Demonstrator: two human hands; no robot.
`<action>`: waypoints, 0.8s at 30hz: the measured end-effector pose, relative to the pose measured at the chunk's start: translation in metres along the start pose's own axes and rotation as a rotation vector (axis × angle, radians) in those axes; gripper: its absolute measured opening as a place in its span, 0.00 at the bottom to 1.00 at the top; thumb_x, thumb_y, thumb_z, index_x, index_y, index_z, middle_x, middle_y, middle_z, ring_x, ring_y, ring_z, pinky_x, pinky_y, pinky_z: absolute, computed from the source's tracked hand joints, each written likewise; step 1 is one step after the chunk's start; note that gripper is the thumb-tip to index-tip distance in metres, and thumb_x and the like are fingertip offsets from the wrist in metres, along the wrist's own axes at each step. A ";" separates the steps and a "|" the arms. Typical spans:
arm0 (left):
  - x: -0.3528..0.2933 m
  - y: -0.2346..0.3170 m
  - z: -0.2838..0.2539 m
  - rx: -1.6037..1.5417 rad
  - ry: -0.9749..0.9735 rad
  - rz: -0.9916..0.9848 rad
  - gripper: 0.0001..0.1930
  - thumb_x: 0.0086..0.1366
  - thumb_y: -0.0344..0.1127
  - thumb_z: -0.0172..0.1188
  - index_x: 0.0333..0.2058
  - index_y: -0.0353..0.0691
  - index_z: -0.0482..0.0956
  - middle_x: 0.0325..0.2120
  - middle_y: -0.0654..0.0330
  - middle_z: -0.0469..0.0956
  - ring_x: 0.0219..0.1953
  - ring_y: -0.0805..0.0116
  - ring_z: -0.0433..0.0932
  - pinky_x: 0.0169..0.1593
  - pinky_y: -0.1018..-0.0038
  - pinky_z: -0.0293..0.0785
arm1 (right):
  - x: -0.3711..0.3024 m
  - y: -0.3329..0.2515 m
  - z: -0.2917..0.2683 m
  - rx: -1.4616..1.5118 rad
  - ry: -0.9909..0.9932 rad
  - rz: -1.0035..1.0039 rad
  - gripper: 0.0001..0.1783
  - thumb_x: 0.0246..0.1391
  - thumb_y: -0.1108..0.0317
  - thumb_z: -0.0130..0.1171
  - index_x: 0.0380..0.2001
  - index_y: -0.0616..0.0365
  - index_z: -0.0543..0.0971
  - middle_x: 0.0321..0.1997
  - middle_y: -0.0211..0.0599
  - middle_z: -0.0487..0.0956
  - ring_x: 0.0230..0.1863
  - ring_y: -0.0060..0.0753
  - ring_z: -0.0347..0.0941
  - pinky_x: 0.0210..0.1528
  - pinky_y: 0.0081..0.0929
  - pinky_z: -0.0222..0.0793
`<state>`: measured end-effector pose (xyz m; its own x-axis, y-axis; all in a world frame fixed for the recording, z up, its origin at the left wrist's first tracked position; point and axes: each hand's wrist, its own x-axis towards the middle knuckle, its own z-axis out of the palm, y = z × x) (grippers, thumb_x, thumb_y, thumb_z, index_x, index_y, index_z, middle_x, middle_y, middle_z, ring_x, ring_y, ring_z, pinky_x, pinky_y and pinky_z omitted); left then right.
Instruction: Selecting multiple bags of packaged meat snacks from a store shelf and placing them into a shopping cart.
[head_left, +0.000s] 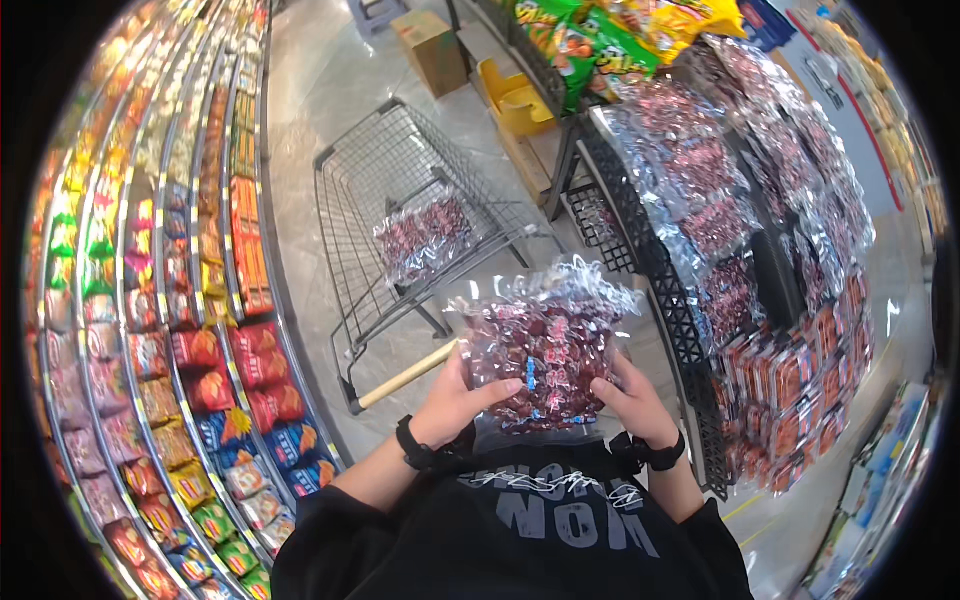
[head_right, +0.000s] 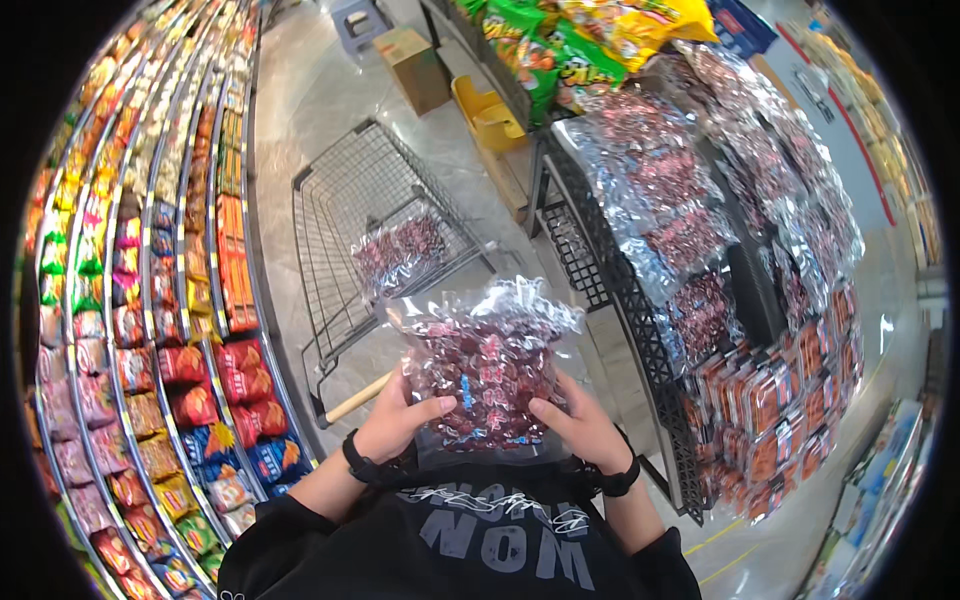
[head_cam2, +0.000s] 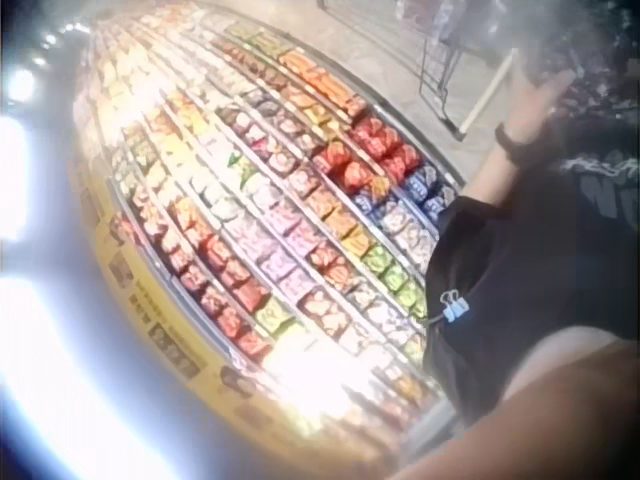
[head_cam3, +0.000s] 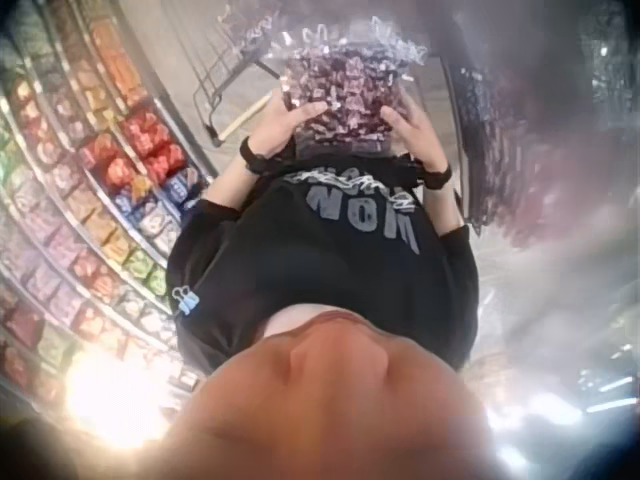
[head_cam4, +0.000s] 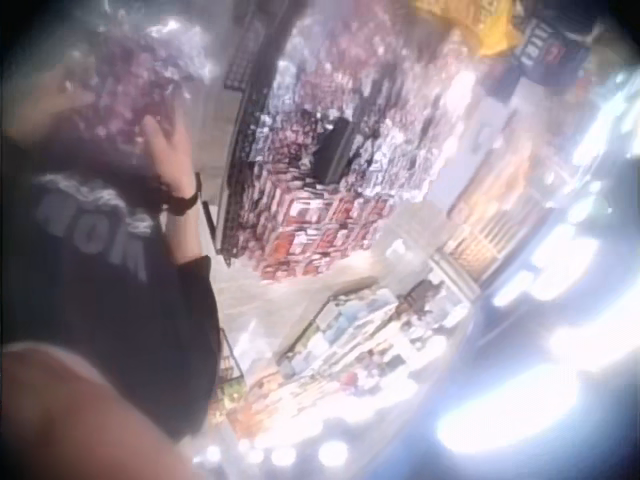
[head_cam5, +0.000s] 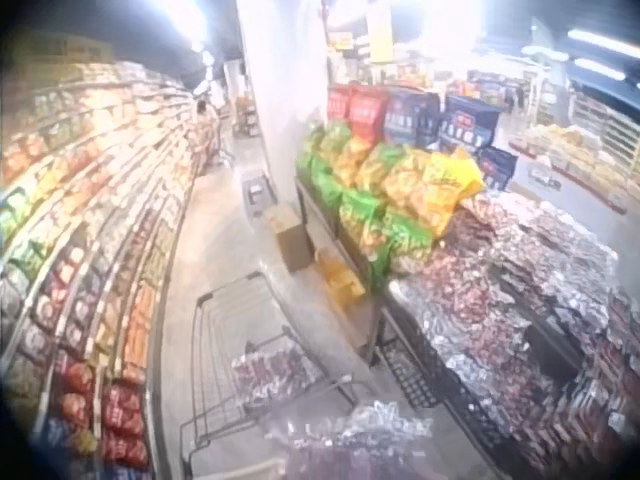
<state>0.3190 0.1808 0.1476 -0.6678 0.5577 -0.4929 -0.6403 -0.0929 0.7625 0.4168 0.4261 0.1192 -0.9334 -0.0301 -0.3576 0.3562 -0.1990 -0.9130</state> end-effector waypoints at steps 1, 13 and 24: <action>0.000 0.003 -0.011 -0.021 0.026 0.015 0.33 0.60 0.24 0.64 0.60 0.37 0.57 0.51 0.57 0.72 0.51 0.69 0.75 0.54 0.69 0.74 | 0.014 -0.008 0.006 0.007 -0.035 0.052 0.33 0.62 0.65 0.58 0.66 0.66 0.59 0.58 0.37 0.72 0.56 0.27 0.68 0.59 0.27 0.64; 0.092 0.120 -0.177 -0.248 0.121 0.064 0.26 0.62 0.26 0.62 0.58 0.36 0.65 0.49 0.57 0.76 0.50 0.68 0.76 0.55 0.69 0.73 | 0.276 -0.070 0.103 -0.191 -0.129 0.246 0.23 0.62 0.53 0.58 0.48 0.63 0.77 0.40 0.25 0.79 0.40 0.13 0.71 0.45 0.15 0.66; 0.334 0.033 -0.383 -0.284 0.388 0.014 0.25 0.60 0.33 0.66 0.54 0.35 0.68 0.46 0.55 0.78 0.46 0.61 0.79 0.41 0.61 0.80 | 0.441 0.009 0.096 -0.664 0.036 0.161 0.42 0.54 0.47 0.64 0.60 0.70 0.65 0.56 0.55 0.74 0.56 0.42 0.72 0.55 0.33 0.69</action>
<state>-0.0701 0.0484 -0.1523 -0.7346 0.2107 -0.6449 -0.6727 -0.3499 0.6520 0.0037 0.3165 -0.0277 -0.8686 0.0263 -0.4948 0.4525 0.4487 -0.7706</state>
